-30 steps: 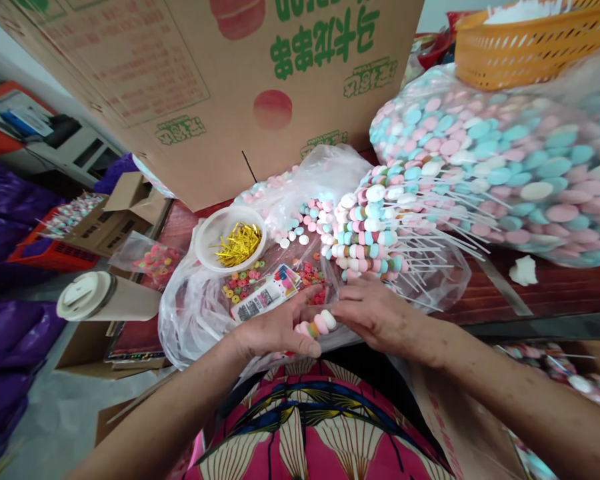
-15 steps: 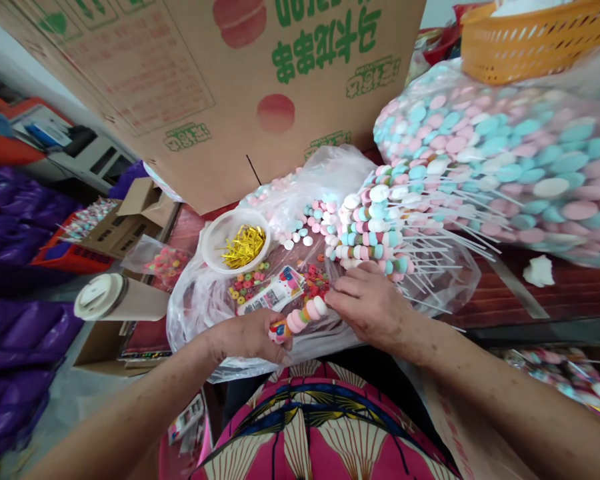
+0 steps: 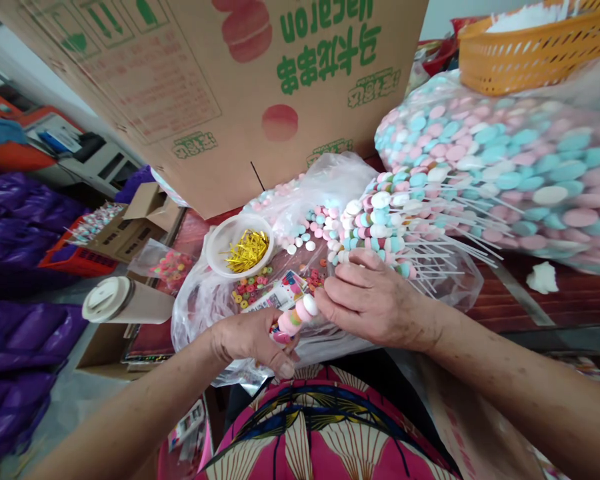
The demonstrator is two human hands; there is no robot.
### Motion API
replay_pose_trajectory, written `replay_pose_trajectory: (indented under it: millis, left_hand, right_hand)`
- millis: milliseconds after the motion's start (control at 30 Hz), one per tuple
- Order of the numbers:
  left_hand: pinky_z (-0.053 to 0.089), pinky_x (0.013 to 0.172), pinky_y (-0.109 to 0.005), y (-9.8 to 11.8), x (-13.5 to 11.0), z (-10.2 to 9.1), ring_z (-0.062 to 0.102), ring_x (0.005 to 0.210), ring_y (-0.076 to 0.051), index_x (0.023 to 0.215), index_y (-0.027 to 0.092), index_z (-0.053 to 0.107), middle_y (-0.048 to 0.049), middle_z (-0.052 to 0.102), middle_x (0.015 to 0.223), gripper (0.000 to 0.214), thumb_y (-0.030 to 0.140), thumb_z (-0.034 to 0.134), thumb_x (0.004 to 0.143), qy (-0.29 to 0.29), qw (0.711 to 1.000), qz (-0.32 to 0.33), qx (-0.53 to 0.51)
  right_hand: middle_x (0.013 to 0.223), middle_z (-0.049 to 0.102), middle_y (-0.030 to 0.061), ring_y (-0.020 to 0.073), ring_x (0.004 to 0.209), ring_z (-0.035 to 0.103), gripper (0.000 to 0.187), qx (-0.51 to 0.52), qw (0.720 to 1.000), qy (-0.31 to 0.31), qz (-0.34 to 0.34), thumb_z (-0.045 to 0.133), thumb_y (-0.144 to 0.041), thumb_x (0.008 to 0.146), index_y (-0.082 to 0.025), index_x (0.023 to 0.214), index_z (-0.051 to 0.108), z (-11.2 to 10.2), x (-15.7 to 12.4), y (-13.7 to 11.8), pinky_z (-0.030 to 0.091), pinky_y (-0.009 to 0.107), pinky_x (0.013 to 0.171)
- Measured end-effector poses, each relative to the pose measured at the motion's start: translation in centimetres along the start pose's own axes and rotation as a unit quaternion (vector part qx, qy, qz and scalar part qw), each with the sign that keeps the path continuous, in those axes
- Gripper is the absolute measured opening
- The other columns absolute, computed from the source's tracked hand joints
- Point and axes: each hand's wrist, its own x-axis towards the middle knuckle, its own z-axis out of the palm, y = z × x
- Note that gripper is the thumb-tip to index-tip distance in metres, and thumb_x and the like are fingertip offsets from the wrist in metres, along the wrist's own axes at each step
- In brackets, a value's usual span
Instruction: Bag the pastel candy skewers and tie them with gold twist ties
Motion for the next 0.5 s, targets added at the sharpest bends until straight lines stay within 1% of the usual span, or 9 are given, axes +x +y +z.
replay_pose_trajectory:
  millis: [67, 100, 167, 233, 267, 333, 400, 500]
  left_hand:
    - [0.038, 0.048, -0.024, 0.2, 0.1, -0.4, 0.047, 0.047, -0.010, 0.062, 0.016, 0.055, 0.0029, 0.055, 0.054, 0.033, 0.041, 0.077, 0.057, -0.038, 0.998, -0.039, -0.016]
    - [0.038, 0.050, -0.024, 0.3, 0.2, -0.6, 0.047, 0.049, -0.010, 0.064, 0.016, 0.057, 0.0034, 0.054, 0.056, 0.031, 0.038, 0.077, 0.057, -0.041, 0.998, -0.045, 0.007]
    - [0.040, 0.057, -0.024, 0.5, 0.4, -0.8, 0.051, 0.058, -0.013, 0.072, 0.015, 0.061, 0.0034, 0.057, 0.062, 0.029, 0.034, 0.077, 0.056, -0.011, 0.994, -0.023, 0.105]
    - [0.043, 0.065, -0.025, 0.6, 0.6, -0.8, 0.056, 0.070, -0.017, 0.083, 0.016, 0.066, 0.0020, 0.062, 0.073, 0.035, 0.033, 0.078, 0.055, 0.016, 0.981, 0.004, 0.191]
    - [0.044, 0.068, -0.026, 0.6, 0.7, -0.7, 0.057, 0.074, -0.019, 0.088, 0.016, 0.067, 0.0011, 0.064, 0.078, 0.039, 0.034, 0.078, 0.055, 0.026, 0.977, 0.010, 0.213]
    - [0.045, 0.072, -0.027, 0.5, 0.9, -0.4, 0.058, 0.080, -0.021, 0.095, 0.017, 0.067, -0.0002, 0.066, 0.084, 0.044, 0.036, 0.078, 0.056, 0.036, 0.976, 0.015, 0.214]
    - [0.045, 0.074, -0.028, 0.4, 1.2, 0.0, 0.059, 0.084, -0.022, 0.097, 0.018, 0.067, 0.0000, 0.067, 0.087, 0.043, 0.035, 0.077, 0.059, 0.053, 0.979, 0.020, 0.194]
    - [0.044, 0.074, -0.029, 0.3, 1.5, 0.5, 0.058, 0.086, -0.022, 0.095, 0.018, 0.067, 0.0008, 0.066, 0.088, 0.039, 0.033, 0.076, 0.060, 0.104, 0.979, 0.008, 0.177]
  right_hand:
    - [0.084, 0.064, 0.0033, 0.0179, 0.087, 0.053, 0.019, 0.022, 1.000, -0.015, 0.002, 0.048, -0.011, 0.088, -0.018, 0.101, 0.059, 0.1, -0.3, -0.4, 0.039, 0.040, 0.082]
    - [0.081, 0.063, 0.0032, 0.0178, 0.086, 0.053, 0.017, 0.033, 0.999, -0.023, 0.006, 0.048, -0.011, 0.089, -0.018, 0.099, 0.060, 0.2, -0.5, -0.6, 0.038, 0.039, 0.082]
    - [0.077, 0.062, 0.0034, 0.0175, 0.081, 0.051, 0.016, 0.043, 0.998, -0.037, 0.029, 0.046, -0.012, 0.089, -0.017, 0.094, 0.061, 0.1, -0.6, -0.7, 0.036, 0.038, 0.079]
    - [0.074, 0.062, 0.0037, 0.0171, 0.075, 0.049, 0.019, 0.038, 0.996, -0.048, 0.057, 0.044, -0.012, 0.089, -0.017, 0.088, 0.062, -0.1, -0.5, -0.6, 0.034, 0.036, 0.075]
    - [0.073, 0.062, 0.0040, 0.0172, 0.073, 0.048, 0.021, 0.033, 0.996, -0.053, 0.068, 0.042, -0.013, 0.089, -0.017, 0.085, 0.063, -0.3, -0.3, -0.4, 0.033, 0.036, 0.073]
    - [0.072, 0.062, 0.0047, 0.0177, 0.072, 0.046, 0.024, 0.022, 0.995, -0.062, 0.075, 0.041, -0.013, 0.089, -0.018, 0.081, 0.063, -0.6, 0.2, -0.1, 0.030, 0.035, 0.069]
    - [0.072, 0.062, 0.0053, 0.0184, 0.072, 0.045, 0.025, 0.007, 0.994, -0.075, 0.077, 0.041, -0.014, 0.089, -0.018, 0.078, 0.063, -1.0, 0.9, 0.0, 0.028, 0.035, 0.068]
    - [0.070, 0.060, 0.0057, 0.0189, 0.069, 0.045, 0.025, -0.020, 0.991, -0.092, 0.093, 0.042, -0.012, 0.087, -0.018, 0.074, 0.063, -1.2, 2.1, -0.6, 0.026, 0.035, 0.066]
